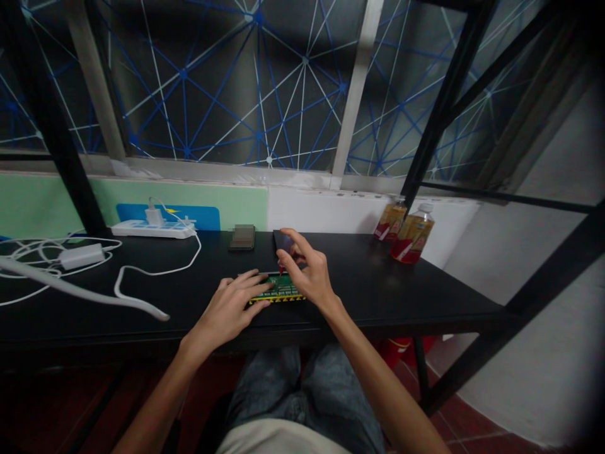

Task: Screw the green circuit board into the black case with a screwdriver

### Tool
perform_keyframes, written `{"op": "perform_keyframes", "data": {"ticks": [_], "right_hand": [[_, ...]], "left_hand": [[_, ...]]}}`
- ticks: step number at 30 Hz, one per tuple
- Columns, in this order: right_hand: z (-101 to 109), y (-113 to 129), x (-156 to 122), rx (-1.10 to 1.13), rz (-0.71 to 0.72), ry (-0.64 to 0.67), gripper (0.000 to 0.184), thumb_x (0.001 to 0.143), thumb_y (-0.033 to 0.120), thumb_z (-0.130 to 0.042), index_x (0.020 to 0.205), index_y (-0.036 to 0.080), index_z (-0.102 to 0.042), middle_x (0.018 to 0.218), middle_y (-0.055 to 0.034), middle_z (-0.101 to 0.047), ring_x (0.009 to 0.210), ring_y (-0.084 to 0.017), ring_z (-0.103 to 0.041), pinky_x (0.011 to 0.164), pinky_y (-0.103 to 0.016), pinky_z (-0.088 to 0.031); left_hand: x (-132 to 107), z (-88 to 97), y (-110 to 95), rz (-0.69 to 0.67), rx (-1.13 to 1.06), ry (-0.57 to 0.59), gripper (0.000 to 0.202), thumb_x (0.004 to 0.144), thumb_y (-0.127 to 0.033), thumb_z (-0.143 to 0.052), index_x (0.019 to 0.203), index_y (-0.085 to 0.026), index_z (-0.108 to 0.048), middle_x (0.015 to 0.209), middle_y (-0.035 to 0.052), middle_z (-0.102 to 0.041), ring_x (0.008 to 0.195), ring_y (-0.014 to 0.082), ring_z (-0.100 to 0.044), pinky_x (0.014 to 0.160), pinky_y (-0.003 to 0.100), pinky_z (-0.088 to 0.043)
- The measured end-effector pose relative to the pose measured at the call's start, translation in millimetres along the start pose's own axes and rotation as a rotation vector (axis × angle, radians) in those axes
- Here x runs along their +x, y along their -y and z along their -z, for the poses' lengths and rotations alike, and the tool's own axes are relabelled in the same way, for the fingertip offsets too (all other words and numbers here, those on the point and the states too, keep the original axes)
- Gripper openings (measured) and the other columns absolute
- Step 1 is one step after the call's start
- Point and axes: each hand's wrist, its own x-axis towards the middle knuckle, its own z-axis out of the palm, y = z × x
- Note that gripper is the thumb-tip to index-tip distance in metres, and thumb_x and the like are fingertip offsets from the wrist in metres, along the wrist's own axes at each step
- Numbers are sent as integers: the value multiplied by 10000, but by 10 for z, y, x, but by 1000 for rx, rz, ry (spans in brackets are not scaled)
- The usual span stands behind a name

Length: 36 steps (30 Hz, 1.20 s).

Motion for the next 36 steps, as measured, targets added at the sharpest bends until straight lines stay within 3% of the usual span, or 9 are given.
{"op": "perform_keyframes", "data": {"ticks": [4, 8, 11, 17, 23, 28, 33, 36], "right_hand": [[7, 16, -2, 93, -20, 57, 473, 962, 294, -462, 1428, 218, -436, 875, -27, -684, 719, -114, -636, 643, -225, -540], [0, 10, 3, 74, -6, 4, 474, 921, 326, -556, 1380, 226, -491, 821, 1, -640, 592, -88, -560, 561, -203, -509], [-5, 16, -1, 8, 34, -33, 497, 880, 363, -623, 1349, 232, -522, 866, -11, -645, 631, -102, -559, 602, -225, -520], [-2, 26, -5, 89, 14, 63, 465, 972, 268, -434, 1434, 217, -409, 897, -33, -674, 740, -121, -631, 658, -230, -527], [1, 17, 6, 20, 4, -7, 448, 889, 372, -604, 1309, 235, -528, 775, 11, -605, 602, -105, -552, 583, -217, -497], [12, 34, -10, 52, 3, 94, 471, 984, 289, -414, 1448, 221, -369, 873, -30, -661, 728, -131, -631, 658, -244, -528], [8, 16, -10, 3, 7, 15, 464, 940, 351, -527, 1382, 222, -471, 801, -9, -644, 653, -120, -615, 618, -230, -521], [5, 29, -16, -29, 34, 10, 472, 949, 341, -500, 1403, 215, -466, 808, -17, -649, 677, -123, -624, 646, -234, -527]], "left_hand": [[8, 16, -6, 7, -1, 8, 358, 947, -341, -555, 1295, -281, -611, 1420, 65, -552, 1370, 281, -436, 1015, 480, -411], [17, 15, -7, -10, 29, -7, 347, 960, -380, -527, 1281, -290, -622, 1411, 61, -561, 1364, 279, -443, 1008, 482, -412], [15, 16, -14, -20, 37, -19, 342, 964, -389, -516, 1271, -294, -632, 1403, 60, -570, 1356, 270, -453, 1007, 457, -414], [13, 13, -19, -14, 14, -36, 338, 960, -388, -521, 1258, -288, -645, 1390, 61, -582, 1341, 281, -469, 1005, 464, -412], [22, 10, -17, -31, 19, -53, 333, 959, -383, -519, 1248, -287, -653, 1375, 57, -597, 1335, 268, -474, 994, 427, -420], [25, 4, -24, -21, 35, -45, 335, 959, -389, -520, 1246, -278, -653, 1374, 63, -597, 1335, 279, -474, 981, 446, -418], [28, 22, -28, -22, 21, -39, 328, 951, -384, -531, 1239, -290, -658, 1378, 58, -593, 1332, 277, -478, 988, 439, -414], [33, 27, -28, -24, 14, -41, 329, 951, -382, -531, 1240, -294, -660, 1381, 57, -591, 1333, 281, -476, 991, 441, -415]]}}
